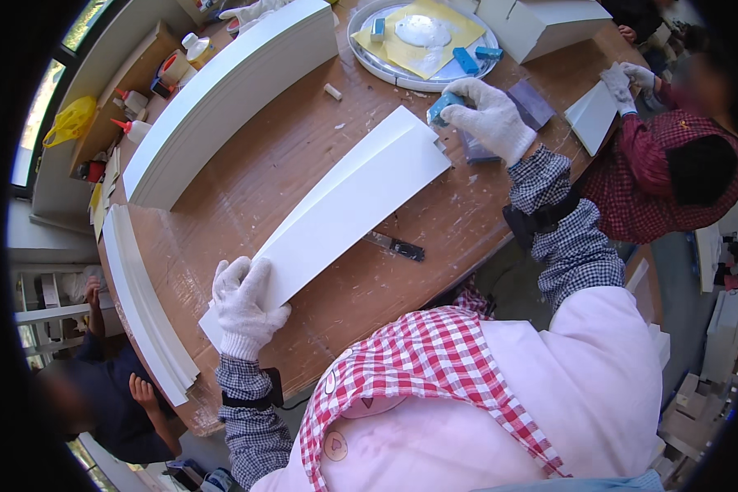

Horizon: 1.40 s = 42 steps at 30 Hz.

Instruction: Sanding the surfaces and edges of white wooden furniture components using a sanding block and sandpaper.

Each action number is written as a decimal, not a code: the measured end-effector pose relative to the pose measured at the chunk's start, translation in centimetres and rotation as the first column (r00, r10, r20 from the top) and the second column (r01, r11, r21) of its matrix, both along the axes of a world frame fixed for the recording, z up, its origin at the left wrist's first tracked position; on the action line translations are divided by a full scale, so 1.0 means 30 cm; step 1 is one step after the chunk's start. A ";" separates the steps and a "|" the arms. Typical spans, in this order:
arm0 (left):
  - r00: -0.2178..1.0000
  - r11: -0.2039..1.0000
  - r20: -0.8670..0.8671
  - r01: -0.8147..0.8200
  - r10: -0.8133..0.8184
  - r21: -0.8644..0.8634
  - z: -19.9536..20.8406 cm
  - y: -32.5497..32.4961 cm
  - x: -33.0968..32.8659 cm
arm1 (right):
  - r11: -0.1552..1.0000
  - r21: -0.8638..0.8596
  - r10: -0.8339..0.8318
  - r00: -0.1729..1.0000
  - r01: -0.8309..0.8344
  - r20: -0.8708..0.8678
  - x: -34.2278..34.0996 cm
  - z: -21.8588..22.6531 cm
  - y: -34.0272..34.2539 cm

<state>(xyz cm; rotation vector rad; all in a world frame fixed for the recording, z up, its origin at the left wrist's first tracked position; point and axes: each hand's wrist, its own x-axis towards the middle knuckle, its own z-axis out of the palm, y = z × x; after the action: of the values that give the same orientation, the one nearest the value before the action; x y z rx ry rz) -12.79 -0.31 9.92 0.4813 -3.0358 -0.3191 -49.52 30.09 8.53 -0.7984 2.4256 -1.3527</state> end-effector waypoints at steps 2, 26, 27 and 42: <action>0.999 1.000 0.046 -0.011 0.010 0.020 0.007 0.001 -0.006 | 0.999 0.038 0.024 0.998 -0.023 -0.049 -0.008 0.008 -0.019; 1.000 1.000 -0.008 0.016 -0.016 0.003 -0.006 -0.003 0.001 | 0.971 0.187 0.151 0.989 -0.150 0.007 -0.021 0.054 -0.061; 1.000 1.000 -0.029 0.013 -0.013 0.026 -0.021 -0.007 0.010 | 0.979 0.154 0.123 0.991 -0.129 0.050 -0.021 0.058 -0.059; 0.999 0.996 0.028 -0.039 0.037 0.079 -0.022 -0.037 0.027 | 0.990 0.117 0.092 0.989 -0.078 -0.120 -0.016 0.050 -0.129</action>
<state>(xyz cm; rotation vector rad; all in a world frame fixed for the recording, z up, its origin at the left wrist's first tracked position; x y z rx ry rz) -11.98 -1.43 9.28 0.5516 -3.0445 -0.4368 -50.00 26.21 10.04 -0.9719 2.5045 -1.1563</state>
